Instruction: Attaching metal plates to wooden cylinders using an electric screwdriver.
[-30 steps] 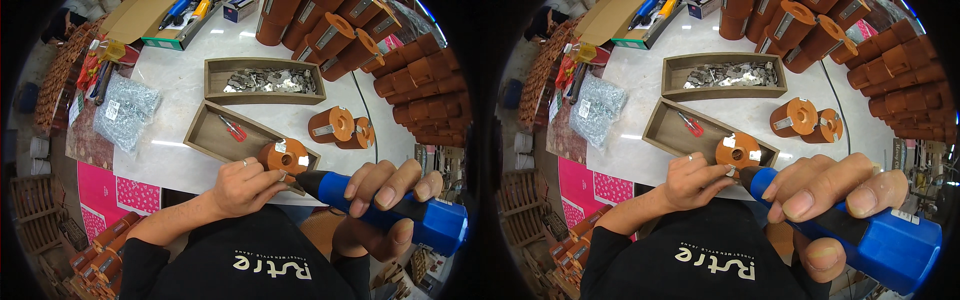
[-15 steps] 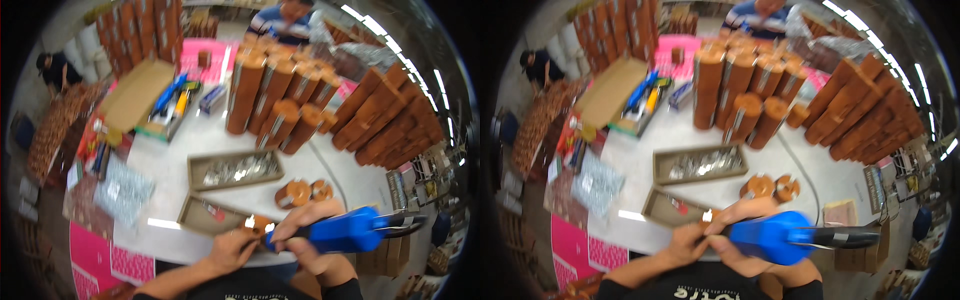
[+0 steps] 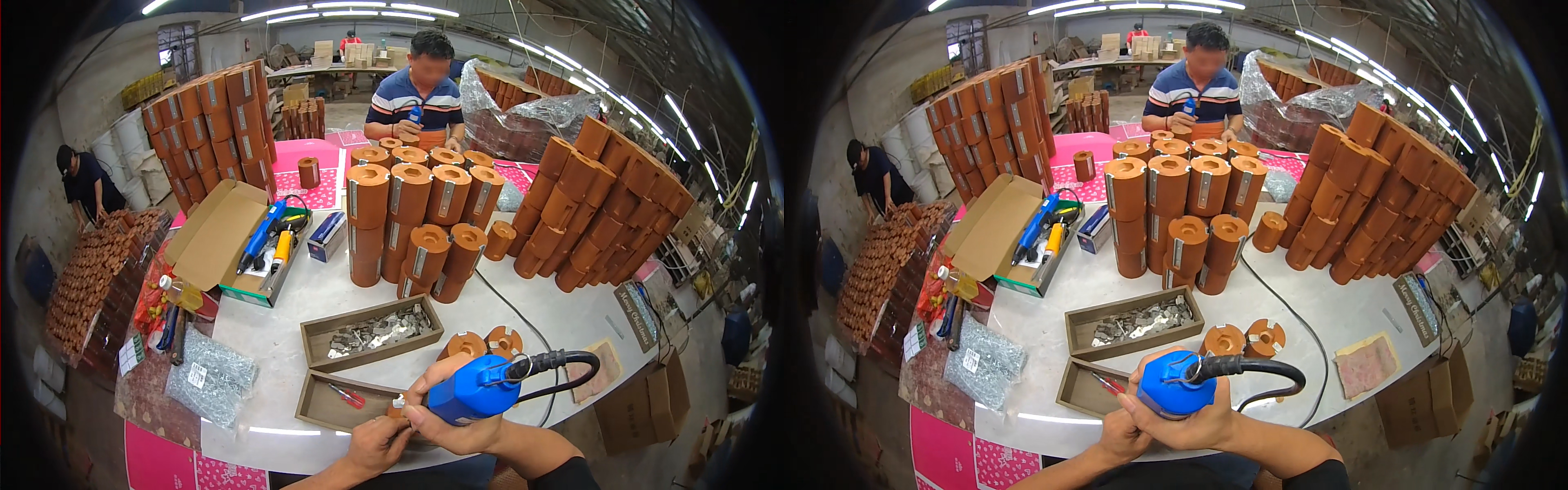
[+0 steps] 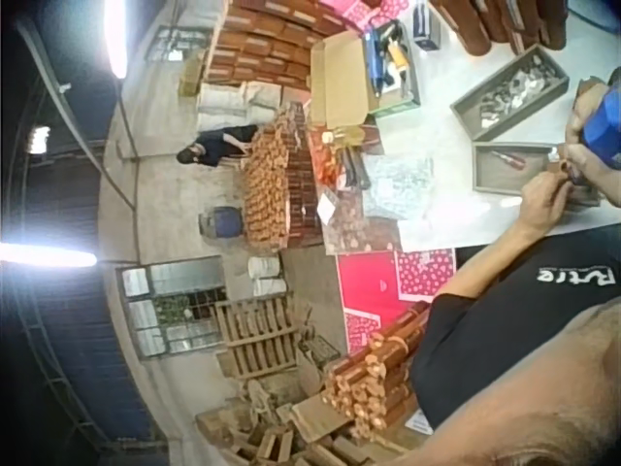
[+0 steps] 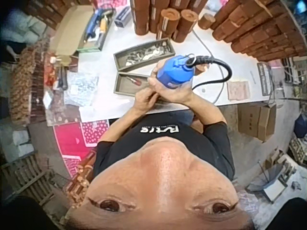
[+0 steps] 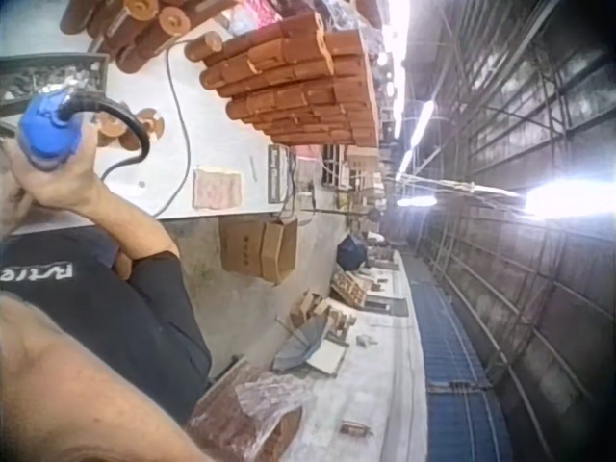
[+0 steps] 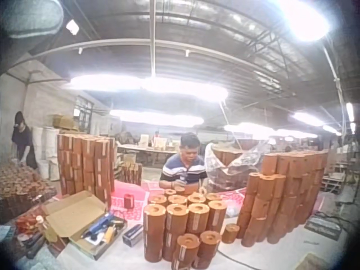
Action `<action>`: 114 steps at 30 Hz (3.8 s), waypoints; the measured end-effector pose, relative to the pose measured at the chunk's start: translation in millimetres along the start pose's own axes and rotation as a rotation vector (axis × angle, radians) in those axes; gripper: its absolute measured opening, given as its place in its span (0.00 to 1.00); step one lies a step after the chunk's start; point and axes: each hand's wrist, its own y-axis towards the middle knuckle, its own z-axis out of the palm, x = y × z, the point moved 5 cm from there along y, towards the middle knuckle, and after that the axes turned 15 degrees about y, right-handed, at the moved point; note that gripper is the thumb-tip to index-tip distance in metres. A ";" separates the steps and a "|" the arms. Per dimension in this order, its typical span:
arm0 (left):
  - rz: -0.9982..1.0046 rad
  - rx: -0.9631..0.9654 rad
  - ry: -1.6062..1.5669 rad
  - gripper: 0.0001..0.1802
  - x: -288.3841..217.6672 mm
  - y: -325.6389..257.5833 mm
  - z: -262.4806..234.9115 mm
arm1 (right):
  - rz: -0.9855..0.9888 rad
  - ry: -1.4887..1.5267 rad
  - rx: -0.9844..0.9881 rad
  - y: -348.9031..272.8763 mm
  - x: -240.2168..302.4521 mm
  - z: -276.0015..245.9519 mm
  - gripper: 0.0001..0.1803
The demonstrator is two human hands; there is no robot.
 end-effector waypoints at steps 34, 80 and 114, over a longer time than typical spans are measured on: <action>-0.102 0.092 0.030 0.16 3.8 -3.8 4.2 | 0.127 -0.003 -0.001 4.0 -23.6 -28.2 0.22; -0.057 0.007 -0.096 0.21 8.2 -11.4 -1.1 | 0.071 -0.034 -0.087 -3.6 -7.4 3.5 0.21; -0.099 0.044 -0.097 0.14 10.7 -15.2 2.3 | 0.071 -0.024 0.289 8.2 -20.8 16.0 0.28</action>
